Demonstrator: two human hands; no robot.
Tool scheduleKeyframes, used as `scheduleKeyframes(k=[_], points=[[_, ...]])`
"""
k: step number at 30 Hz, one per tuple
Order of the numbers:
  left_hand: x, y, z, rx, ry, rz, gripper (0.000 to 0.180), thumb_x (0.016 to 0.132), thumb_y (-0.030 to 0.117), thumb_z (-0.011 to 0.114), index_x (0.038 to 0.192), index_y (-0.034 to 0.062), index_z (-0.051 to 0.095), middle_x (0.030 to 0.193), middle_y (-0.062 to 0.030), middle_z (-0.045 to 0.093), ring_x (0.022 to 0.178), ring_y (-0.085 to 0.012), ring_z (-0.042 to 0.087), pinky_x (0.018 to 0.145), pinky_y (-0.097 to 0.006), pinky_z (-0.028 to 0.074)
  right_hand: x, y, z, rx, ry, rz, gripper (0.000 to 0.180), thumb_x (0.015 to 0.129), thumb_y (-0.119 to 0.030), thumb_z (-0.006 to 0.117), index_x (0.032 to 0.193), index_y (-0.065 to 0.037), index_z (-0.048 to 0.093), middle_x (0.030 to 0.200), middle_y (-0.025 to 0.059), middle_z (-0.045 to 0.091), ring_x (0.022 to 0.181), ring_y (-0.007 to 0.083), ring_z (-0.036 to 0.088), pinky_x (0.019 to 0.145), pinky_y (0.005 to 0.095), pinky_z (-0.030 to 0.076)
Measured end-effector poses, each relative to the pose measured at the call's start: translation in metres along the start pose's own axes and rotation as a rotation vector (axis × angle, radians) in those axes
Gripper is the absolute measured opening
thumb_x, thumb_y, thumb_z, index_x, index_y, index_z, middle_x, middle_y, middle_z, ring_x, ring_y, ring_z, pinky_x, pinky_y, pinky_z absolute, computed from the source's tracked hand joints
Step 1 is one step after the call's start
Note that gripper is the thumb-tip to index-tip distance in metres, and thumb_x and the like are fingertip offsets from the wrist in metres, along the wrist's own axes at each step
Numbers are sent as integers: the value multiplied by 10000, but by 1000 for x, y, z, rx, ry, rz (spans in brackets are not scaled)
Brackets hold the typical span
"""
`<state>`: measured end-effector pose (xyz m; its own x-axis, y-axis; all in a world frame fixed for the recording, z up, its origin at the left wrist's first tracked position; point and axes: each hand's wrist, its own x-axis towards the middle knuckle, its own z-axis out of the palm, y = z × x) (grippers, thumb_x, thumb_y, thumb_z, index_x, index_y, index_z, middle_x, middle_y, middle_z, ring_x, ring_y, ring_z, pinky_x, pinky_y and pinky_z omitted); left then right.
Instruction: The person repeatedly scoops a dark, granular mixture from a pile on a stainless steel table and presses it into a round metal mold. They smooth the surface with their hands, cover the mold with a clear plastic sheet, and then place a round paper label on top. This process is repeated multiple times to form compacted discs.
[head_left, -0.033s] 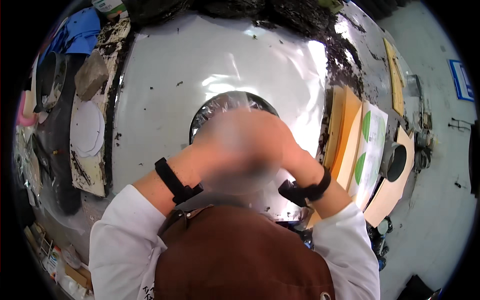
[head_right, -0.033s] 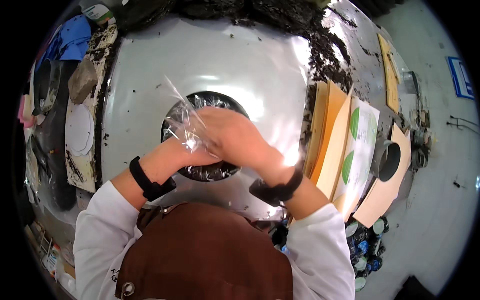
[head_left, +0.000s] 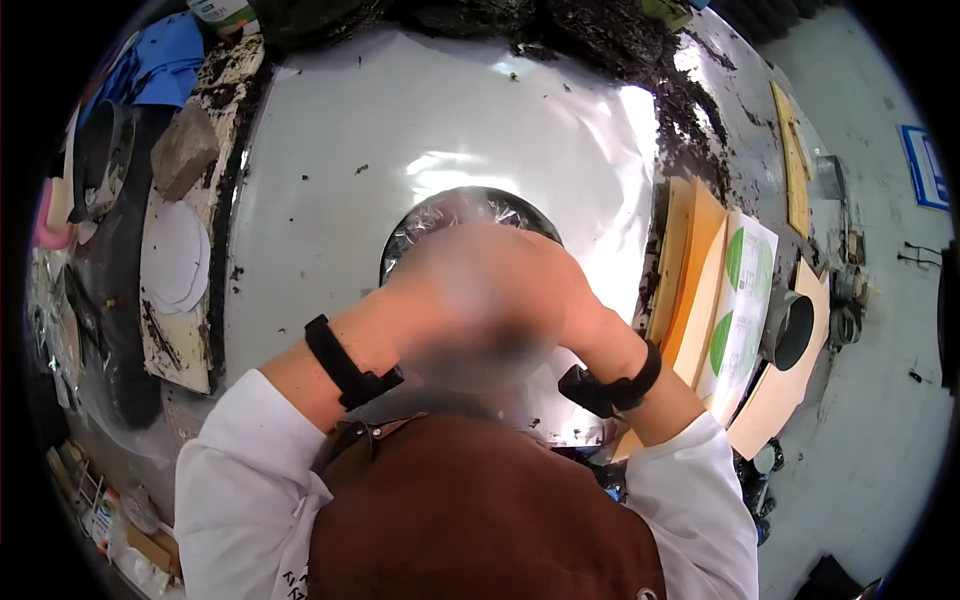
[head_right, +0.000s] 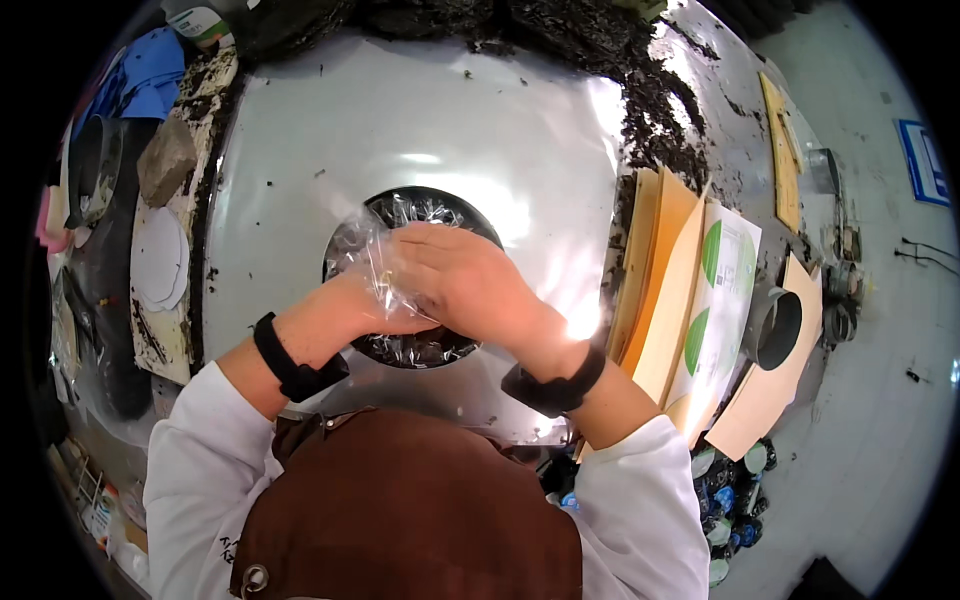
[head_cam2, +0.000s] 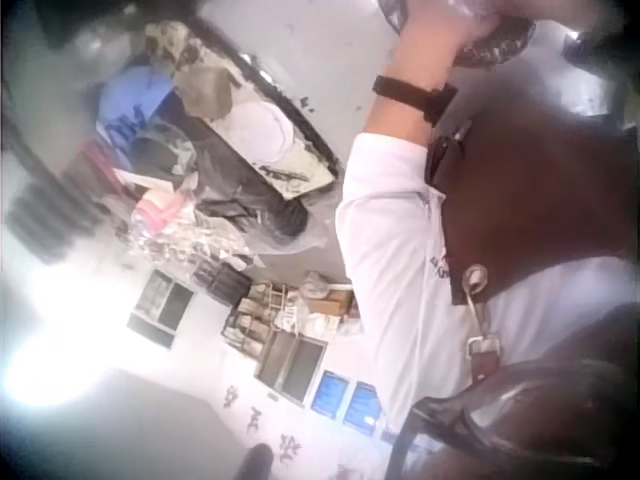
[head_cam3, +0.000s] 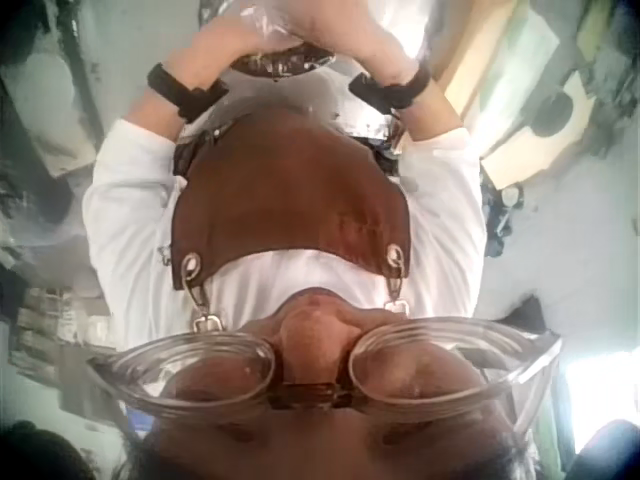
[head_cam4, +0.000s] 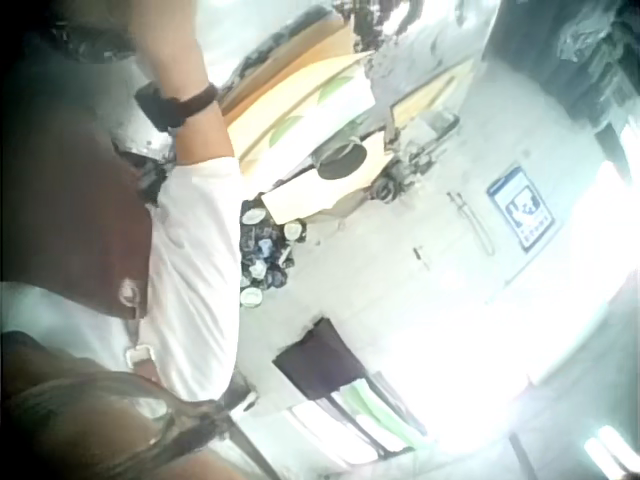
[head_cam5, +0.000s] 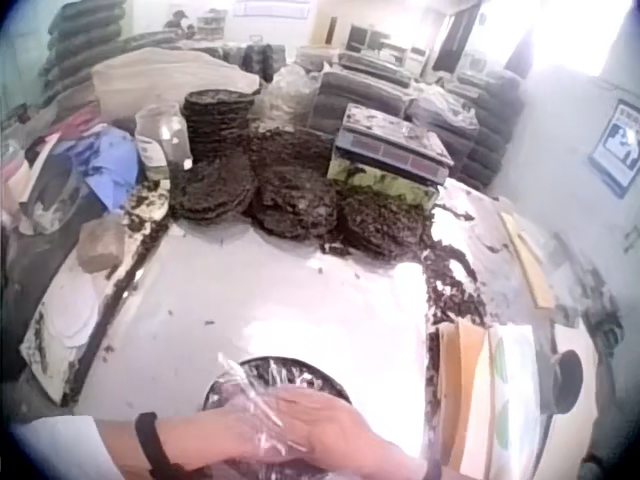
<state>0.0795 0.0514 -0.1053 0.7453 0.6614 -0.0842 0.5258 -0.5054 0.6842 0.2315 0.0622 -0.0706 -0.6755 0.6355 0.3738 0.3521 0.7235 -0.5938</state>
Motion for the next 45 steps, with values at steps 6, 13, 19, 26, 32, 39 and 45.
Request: scheduleKeyframes(k=[6,13,19,26,32,39,45], points=[[-59,25,-28,-152,336,-62,548,783,318,725,1220,35,553,1216,-131,590,1211,-304,511,1000,-443,423,-11,15,12,-227,-55,2,252,703,-102,611,940,-38,670,977,63,632,1034,228,573,901,350,460],[-57,20,-16,300,393,-153,592,745,243,704,1256,3,525,1401,-159,455,1336,-326,390,1106,-481,301,-5,5,12,-340,-222,102,277,715,-94,613,967,6,670,1123,107,614,1200,264,485,1016,367,389],[-64,2,5,107,709,-48,422,749,208,724,1093,1,596,1327,-145,524,1259,-295,483,1092,-437,345,-10,-7,20,-184,-18,132,309,756,-41,595,1053,-5,673,1226,124,614,1210,258,526,1068,399,393],[-62,13,-2,304,520,-74,409,783,133,668,1161,-3,592,1278,-126,572,1229,-292,506,1079,-446,356,-3,0,12,-228,115,168,301,751,-152,671,1020,-17,646,1024,119,657,1032,272,591,938,405,474],[-57,22,-15,272,370,-43,497,803,173,663,1260,22,537,1336,-128,525,1227,-299,484,1044,-441,376,17,27,9,-454,-27,541,216,793,-202,673,879,-39,562,847,126,636,840,311,616,687,408,511],[-34,27,-6,466,205,-156,448,843,282,646,1224,61,565,1243,-104,543,1190,-282,479,990,-425,373,9,13,31,-408,346,332,147,774,-107,556,895,-24,570,906,150,602,934,307,589,879,408,478],[-30,17,2,565,232,-133,485,855,276,641,1294,103,533,1311,-92,508,1230,-288,450,1021,-434,354,-46,-27,14,-164,186,393,411,851,-82,540,1252,5,522,1337,196,519,1216,341,513,1030,391,424]])
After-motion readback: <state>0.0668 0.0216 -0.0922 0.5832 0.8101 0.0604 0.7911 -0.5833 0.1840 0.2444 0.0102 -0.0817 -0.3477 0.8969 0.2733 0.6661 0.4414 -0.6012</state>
